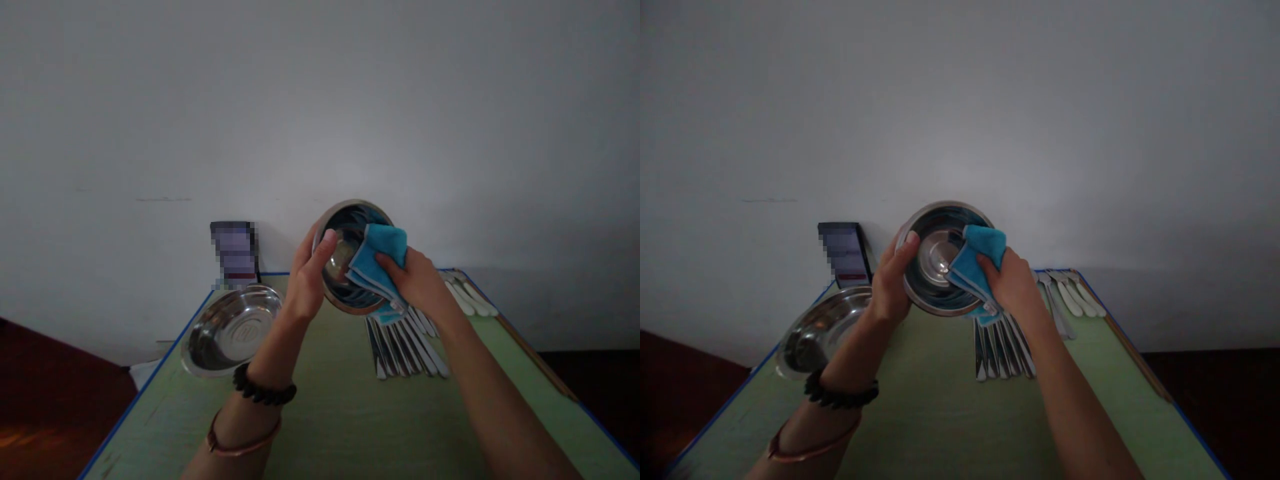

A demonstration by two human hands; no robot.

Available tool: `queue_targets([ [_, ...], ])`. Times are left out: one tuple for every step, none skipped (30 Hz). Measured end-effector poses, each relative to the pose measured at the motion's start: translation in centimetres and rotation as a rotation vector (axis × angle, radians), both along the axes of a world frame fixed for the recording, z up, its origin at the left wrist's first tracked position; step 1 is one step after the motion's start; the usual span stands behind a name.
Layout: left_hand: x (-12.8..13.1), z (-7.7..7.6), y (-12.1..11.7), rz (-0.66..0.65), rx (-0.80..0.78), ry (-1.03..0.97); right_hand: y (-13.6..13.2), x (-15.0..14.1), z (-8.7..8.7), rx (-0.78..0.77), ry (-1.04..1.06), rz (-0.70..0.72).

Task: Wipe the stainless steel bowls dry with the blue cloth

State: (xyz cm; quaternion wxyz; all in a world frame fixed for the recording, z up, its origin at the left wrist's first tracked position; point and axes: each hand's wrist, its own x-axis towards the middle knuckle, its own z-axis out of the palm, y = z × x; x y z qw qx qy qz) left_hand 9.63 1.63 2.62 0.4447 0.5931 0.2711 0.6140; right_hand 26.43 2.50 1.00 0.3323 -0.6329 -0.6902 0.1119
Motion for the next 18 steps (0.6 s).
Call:
queue_targets([
  [0.1, 0.0, 0.0, 0.021, 0.017, 0.01, -0.1, 0.3, 0.3, -0.031, -0.06, 0.004],
  [0.2, 0.0, 0.0, 0.035, 0.028, 0.016, -0.3, 0.6, 0.7, -0.048, -0.115, -0.01],
  [0.3, 0.0, 0.0, 0.041, 0.035, 0.017, -0.4, 0.8, 1.2, -0.046, -0.158, -0.041],
  [0.4, 0.0, 0.0, 0.041, 0.038, 0.012, -0.6, 1.0, 1.6, -0.027, -0.186, -0.08],
  [0.4, 0.0, 0.0, 0.038, 0.039, -0.001, -0.8, 1.2, 2.0, 0.006, -0.2, -0.121],
  [0.4, 0.0, 0.0, 0.032, 0.039, -0.017, -1.0, 1.2, 2.3, 0.045, -0.206, -0.154],
  [0.4, 0.1, -0.1, 0.023, 0.039, -0.034, -1.1, 1.2, 2.5, 0.081, -0.207, -0.175],
  [0.4, 0.1, -0.1, 0.006, 0.036, -0.046, -1.2, 1.1, 2.5, 0.108, -0.209, -0.19],
  [0.4, 0.2, -0.2, -0.019, 0.031, -0.048, -1.2, 1.0, 2.5, 0.126, -0.209, -0.204],
  [0.3, 0.2, -0.2, -0.052, 0.026, -0.041, -1.2, 0.8, 2.4, 0.134, -0.208, -0.219],
  [0.2, 0.2, -0.2, -0.088, 0.02, -0.025, -1.2, 0.7, 2.2, 0.137, -0.203, -0.233],
  [0.1, 0.3, -0.3, -0.126, 0.015, -0.005, -1.2, 0.6, 2.1, 0.135, -0.195, -0.242],
  [0.0, 0.3, -0.3, -0.165, 0.009, 0.018, -1.2, 0.6, 1.9, 0.134, -0.188, -0.245],
  [-0.1, 0.3, -0.3, -0.202, 0.005, 0.037, -1.1, 0.6, 1.8, 0.136, -0.183, -0.242],
  [-0.2, 0.3, -0.3, -0.234, 0.0, 0.05, -1.1, 0.7, 1.8, 0.141, -0.18, -0.233],
  [-0.2, 0.3, -0.3, -0.26, -0.006, 0.057, -1.1, 0.8, 1.8, 0.146, -0.179, -0.222],
  [-0.2, 0.3, -0.2, -0.279, -0.014, 0.058, -1.1, 0.9, 1.8, 0.153, -0.174, -0.209],
  [-0.2, 0.3, -0.2, -0.289, -0.022, 0.053, -1.0, 1.0, 1.9, 0.16, -0.162, -0.196],
])
